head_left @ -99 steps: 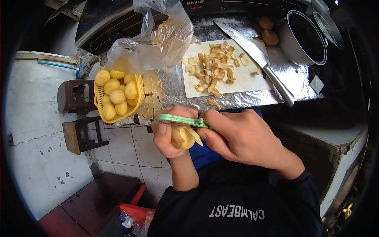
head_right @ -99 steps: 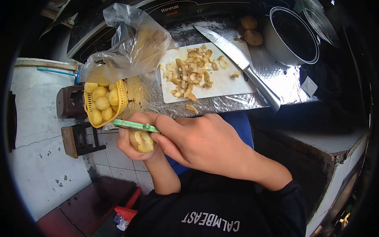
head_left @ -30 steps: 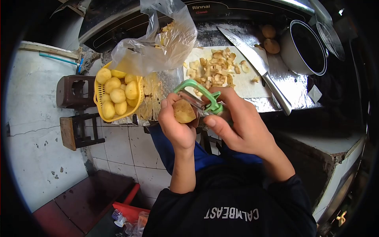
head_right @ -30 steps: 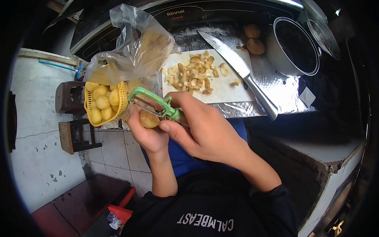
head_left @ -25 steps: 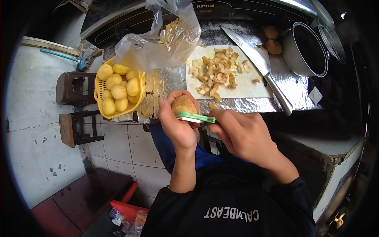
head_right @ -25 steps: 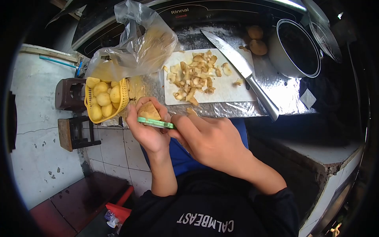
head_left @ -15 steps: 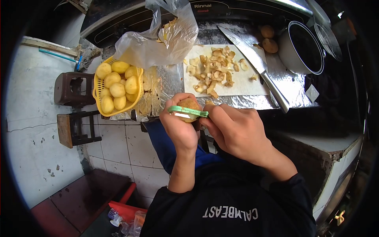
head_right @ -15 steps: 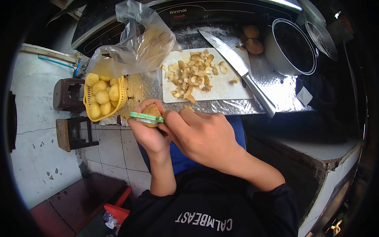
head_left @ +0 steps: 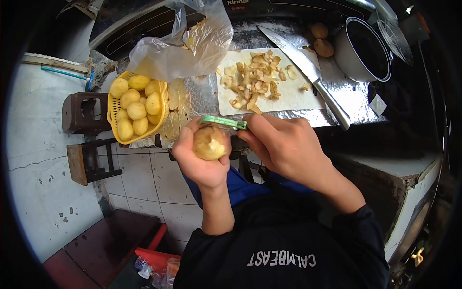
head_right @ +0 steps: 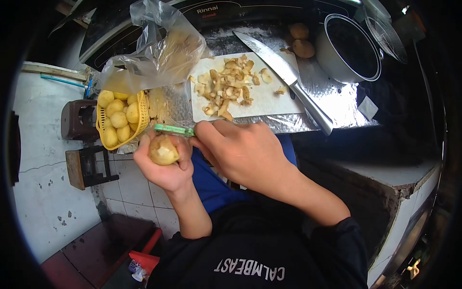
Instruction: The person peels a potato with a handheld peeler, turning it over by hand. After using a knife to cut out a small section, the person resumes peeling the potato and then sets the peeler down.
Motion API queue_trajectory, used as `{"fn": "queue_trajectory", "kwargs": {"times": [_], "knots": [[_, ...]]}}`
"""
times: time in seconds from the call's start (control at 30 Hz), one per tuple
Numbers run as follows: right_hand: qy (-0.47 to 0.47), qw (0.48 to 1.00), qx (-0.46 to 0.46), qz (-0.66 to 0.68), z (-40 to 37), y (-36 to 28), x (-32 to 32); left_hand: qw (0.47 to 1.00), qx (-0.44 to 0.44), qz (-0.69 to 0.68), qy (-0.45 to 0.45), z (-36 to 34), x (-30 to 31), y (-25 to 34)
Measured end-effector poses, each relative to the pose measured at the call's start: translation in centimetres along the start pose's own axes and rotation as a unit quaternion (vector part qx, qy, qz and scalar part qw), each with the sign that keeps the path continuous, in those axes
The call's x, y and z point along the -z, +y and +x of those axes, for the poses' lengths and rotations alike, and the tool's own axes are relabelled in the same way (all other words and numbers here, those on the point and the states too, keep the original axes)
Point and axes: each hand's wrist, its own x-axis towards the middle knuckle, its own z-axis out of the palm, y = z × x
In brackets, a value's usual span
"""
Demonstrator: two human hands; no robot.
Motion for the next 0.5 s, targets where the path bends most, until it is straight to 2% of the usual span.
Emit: {"fn": "queue_trajectory", "kwargs": {"times": [0.03,0.1,0.17,0.23,0.33,0.37,0.43,0.5], "knots": [[0.009,1.0,-0.009,0.008,0.1,0.3,-0.2,0.997,-0.031,0.062,-0.037,-0.6,-0.4,-0.5],[0.009,1.0,-0.008,0.018,0.6,0.2,0.4,0.995,-0.027,0.085,0.037,-0.3,-1.2,-1.5],[0.034,0.999,-0.035,0.025,0.9,0.4,0.7,1.0,0.026,0.004,-0.003,0.6,-0.9,-0.7],[0.04,0.997,-0.054,0.022,1.2,1.4,0.2,0.999,0.013,0.029,-0.007,1.5,-0.4,-1.3],[0.027,0.985,-0.137,0.103,1.9,3.1,-1.1,0.997,0.071,-0.001,-0.041,2.8,0.0,-2.5],[0.026,0.985,-0.137,0.102,2.0,3.2,-1.1,0.997,0.071,-0.002,-0.04,3.2,-0.1,-3.0],[0.014,0.968,-0.185,0.17,2.2,3.3,-1.2,0.995,0.057,0.076,0.02,4.0,-0.2,-3.6],[-0.01,0.959,-0.191,0.209,2.3,3.1,-1.6,0.995,0.076,0.05,0.041,4.5,-0.2,-3.8]]}}
